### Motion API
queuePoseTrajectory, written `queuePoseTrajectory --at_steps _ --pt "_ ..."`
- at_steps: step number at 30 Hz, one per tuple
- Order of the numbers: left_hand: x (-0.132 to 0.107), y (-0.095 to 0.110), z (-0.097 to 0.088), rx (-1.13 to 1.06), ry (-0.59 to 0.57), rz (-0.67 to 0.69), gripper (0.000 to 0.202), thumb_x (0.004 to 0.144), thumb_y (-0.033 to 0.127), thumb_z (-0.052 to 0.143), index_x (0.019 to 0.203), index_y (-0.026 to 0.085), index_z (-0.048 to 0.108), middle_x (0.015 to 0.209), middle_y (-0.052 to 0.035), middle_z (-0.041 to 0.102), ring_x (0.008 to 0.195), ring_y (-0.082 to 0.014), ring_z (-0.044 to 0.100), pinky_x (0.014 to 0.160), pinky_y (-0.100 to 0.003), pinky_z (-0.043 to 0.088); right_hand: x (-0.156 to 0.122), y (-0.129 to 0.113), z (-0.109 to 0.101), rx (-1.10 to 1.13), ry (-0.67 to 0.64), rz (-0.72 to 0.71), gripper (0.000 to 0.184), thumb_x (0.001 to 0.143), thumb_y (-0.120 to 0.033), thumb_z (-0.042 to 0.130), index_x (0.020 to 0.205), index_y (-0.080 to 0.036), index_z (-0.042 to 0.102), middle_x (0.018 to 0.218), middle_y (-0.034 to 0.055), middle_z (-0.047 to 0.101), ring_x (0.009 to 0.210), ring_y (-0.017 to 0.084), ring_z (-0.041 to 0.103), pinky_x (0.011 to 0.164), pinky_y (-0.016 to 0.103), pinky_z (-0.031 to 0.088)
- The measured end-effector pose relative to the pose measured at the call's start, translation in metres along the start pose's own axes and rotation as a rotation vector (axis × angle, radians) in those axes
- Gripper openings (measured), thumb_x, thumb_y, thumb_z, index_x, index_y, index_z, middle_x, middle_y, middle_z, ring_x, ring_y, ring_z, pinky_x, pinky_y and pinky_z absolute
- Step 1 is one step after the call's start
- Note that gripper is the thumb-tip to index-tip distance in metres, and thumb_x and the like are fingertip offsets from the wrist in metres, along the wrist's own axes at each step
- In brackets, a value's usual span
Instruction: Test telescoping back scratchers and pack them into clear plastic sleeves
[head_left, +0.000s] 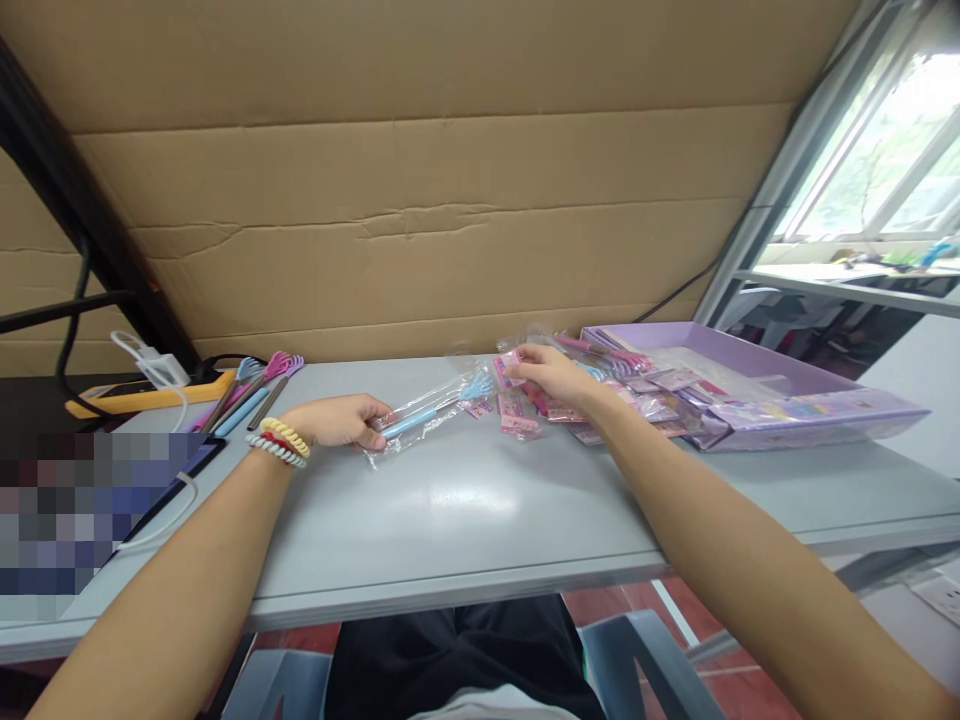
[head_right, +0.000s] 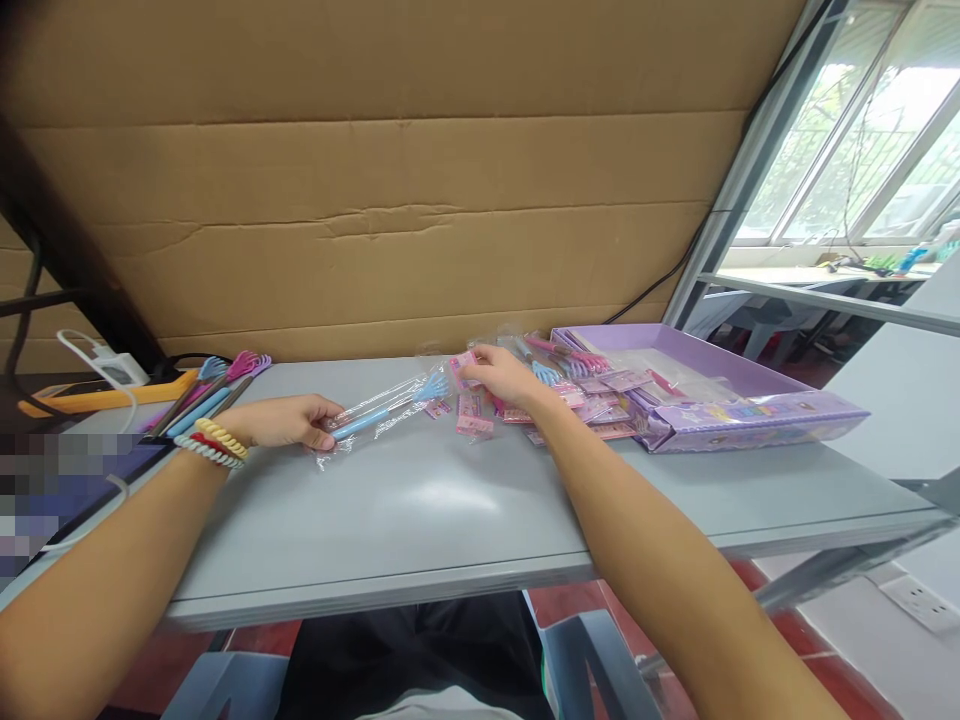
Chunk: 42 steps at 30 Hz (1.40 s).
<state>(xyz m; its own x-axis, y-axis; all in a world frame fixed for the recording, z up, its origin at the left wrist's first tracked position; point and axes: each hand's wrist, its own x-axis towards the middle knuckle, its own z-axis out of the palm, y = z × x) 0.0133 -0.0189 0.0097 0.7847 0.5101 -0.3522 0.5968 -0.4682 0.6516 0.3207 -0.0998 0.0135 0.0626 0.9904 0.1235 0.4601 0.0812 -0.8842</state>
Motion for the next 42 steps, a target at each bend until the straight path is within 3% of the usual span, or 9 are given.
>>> queuePoseTrajectory --at_steps 3,8,16,22,28,33,35,39,42 --pt "0.001 -0.002 0.000 0.001 -0.006 -0.003 0.020 0.065 0.034 0.060 0.075 0.018 0.054 0.067 0.0016 0.050 0.063 -0.0136 0.047 0.060 -0.024 0.037 0.003 0.004 0.003 -0.030 -0.010 -0.014 0.017 0.077 -0.028 0.051 0.083 -0.012 0.056 0.073 0.0019 0.054 0.048 0.009 0.048 0.038 0.016 0.033" --pt "0.002 -0.004 0.000 0.005 0.001 0.005 0.021 0.065 0.034 0.059 0.077 0.017 0.055 0.068 0.0007 0.051 0.063 -0.0134 0.046 0.061 -0.024 0.038 0.004 0.007 0.006 -0.182 0.041 -0.066 0.010 0.074 -0.019 0.052 0.079 -0.011 0.055 0.066 0.0005 0.055 0.049 0.009 0.050 0.044 0.015 0.036" --pt "0.002 -0.003 0.000 -0.035 -0.014 -0.005 0.021 0.066 0.033 0.060 0.079 0.018 0.057 0.074 0.0009 0.055 0.069 -0.0140 0.050 0.063 -0.023 0.040 0.010 0.006 0.009 -0.370 0.246 -0.075 0.006 0.071 -0.015 0.054 0.072 -0.010 0.057 0.064 -0.0007 0.056 0.057 0.009 0.049 0.049 0.015 0.031" --pt "0.001 -0.003 0.001 -0.028 -0.010 0.026 0.017 0.067 0.031 0.060 0.076 0.017 0.055 0.068 0.0023 0.052 0.063 -0.0120 0.047 0.060 -0.023 0.038 0.008 0.010 0.012 -0.420 0.212 -0.080 0.013 0.077 -0.017 0.052 0.084 -0.012 0.060 0.070 -0.0001 0.058 0.060 0.011 0.049 0.053 0.016 0.032" --pt "0.001 0.000 0.003 -0.126 0.069 0.048 0.017 0.068 0.032 0.060 0.073 0.016 0.055 0.066 0.0022 0.054 0.064 -0.0125 0.050 0.062 -0.024 0.041 0.011 0.020 0.019 -0.477 0.420 -0.332 0.059 0.080 -0.039 0.057 0.128 -0.008 0.041 0.107 0.0125 0.055 0.092 0.022 0.053 0.078 0.028 0.042" --pt "0.007 0.006 0.011 -0.257 0.188 0.106 0.023 0.067 0.035 0.064 0.076 0.015 0.056 0.068 0.0008 0.056 0.064 -0.0130 0.051 0.062 -0.025 0.043 0.011 0.018 0.020 -0.644 0.634 -0.689 0.046 0.077 -0.029 0.052 0.117 -0.007 0.048 0.112 0.0158 0.049 0.106 0.026 0.044 0.093 0.037 0.036" --pt "0.010 0.009 0.016 -0.275 0.213 0.106 0.027 0.066 0.037 0.066 0.079 0.014 0.058 0.065 0.0010 0.055 0.062 -0.0124 0.050 0.060 -0.025 0.042 0.008 0.013 0.023 -0.705 0.591 -0.844 0.034 0.078 -0.025 0.049 0.108 -0.010 0.052 0.106 0.0135 0.052 0.102 0.024 0.046 0.091 0.036 0.038" --pt "0.017 0.020 0.027 -0.366 0.245 0.136 0.031 0.065 0.038 0.068 0.082 0.013 0.060 0.064 0.0011 0.054 0.059 -0.0113 0.050 0.059 -0.025 0.041 -0.003 0.001 0.043 -0.777 0.369 -1.138 0.019 0.080 -0.023 0.050 0.095 -0.013 0.056 0.104 0.0106 0.053 0.098 0.022 0.047 0.086 0.036 0.039" --pt "0.020 0.027 0.033 -0.506 0.273 0.182 0.030 0.064 0.036 0.071 0.078 0.013 0.058 0.063 0.0021 0.053 0.060 -0.0105 0.050 0.060 -0.025 0.043 -0.010 -0.006 0.062 -0.806 0.240 -1.251 0.013 0.082 -0.020 0.048 0.091 -0.013 0.057 0.105 0.0098 0.052 0.100 0.022 0.045 0.085 0.035 0.039"
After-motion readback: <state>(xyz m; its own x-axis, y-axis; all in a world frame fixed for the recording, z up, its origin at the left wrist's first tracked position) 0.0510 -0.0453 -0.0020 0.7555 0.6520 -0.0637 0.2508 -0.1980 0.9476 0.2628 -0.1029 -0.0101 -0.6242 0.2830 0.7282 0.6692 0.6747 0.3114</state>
